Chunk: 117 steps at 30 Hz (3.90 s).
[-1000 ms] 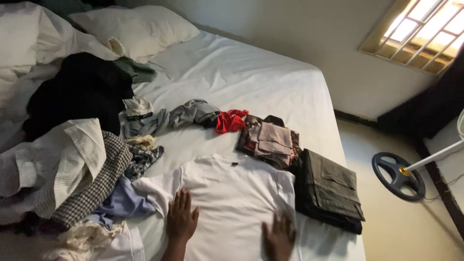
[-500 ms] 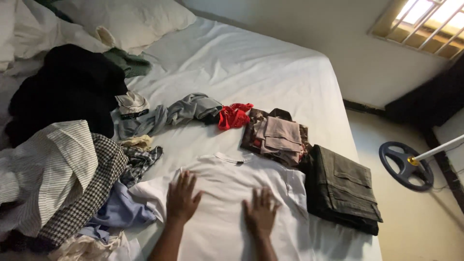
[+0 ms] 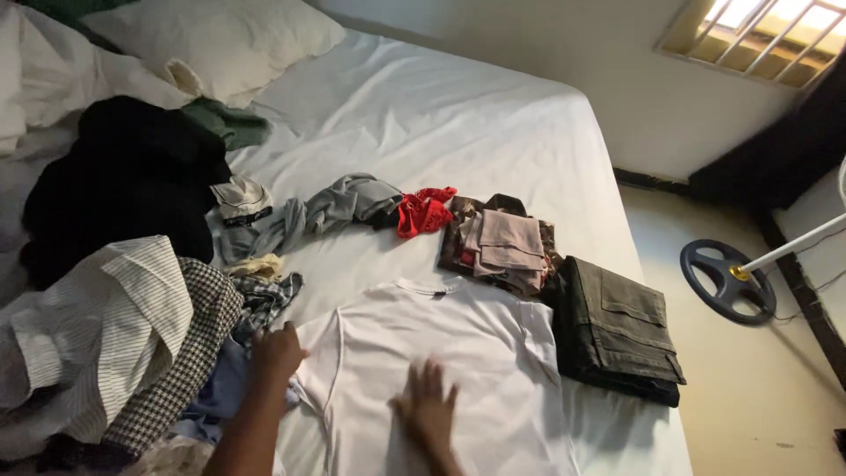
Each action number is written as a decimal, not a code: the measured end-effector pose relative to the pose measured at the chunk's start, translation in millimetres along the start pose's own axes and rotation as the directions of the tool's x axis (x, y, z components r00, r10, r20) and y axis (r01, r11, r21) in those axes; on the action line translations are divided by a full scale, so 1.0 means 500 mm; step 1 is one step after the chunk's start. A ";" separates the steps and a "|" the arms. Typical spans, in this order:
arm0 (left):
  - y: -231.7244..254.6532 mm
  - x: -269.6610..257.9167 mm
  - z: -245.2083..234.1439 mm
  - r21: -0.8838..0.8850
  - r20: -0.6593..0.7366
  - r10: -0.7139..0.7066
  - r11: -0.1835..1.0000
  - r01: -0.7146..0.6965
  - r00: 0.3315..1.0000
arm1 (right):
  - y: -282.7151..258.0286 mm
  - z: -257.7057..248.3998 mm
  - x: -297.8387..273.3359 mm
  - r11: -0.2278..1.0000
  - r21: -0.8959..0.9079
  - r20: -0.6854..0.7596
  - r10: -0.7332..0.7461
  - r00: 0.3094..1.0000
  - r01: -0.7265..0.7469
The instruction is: Folding a pair of jeans and a white t-shirt on a bed.
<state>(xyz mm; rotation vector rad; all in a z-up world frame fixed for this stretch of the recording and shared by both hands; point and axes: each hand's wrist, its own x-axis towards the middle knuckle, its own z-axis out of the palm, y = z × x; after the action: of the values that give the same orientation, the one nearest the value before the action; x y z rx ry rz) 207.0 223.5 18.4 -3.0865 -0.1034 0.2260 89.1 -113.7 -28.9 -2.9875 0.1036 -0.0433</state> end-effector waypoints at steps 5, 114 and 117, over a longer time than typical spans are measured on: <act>-0.006 -0.012 -0.109 -0.069 0.011 0.033 0.997 -0.032 0.999 | -0.131 0.003 -0.070 0.987 0.153 -0.083 0.053 0.995 -0.040; 0.477 -0.364 0.044 -0.284 -0.252 0.347 0.866 -0.412 0.903 | 0.032 -0.051 -0.236 0.974 0.120 -0.039 -0.190 0.981 0.194; 0.479 -0.466 0.060 -0.199 -0.369 0.363 0.869 -0.454 0.856 | 0.035 -0.104 -0.303 0.964 0.156 -0.042 -0.213 0.976 0.217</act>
<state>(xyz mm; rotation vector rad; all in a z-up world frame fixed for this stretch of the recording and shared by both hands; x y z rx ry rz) -12.2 -30.4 10.3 -3.3318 0.6007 -0.3145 -64.9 -128.1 16.0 -2.8245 -0.2121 -0.1079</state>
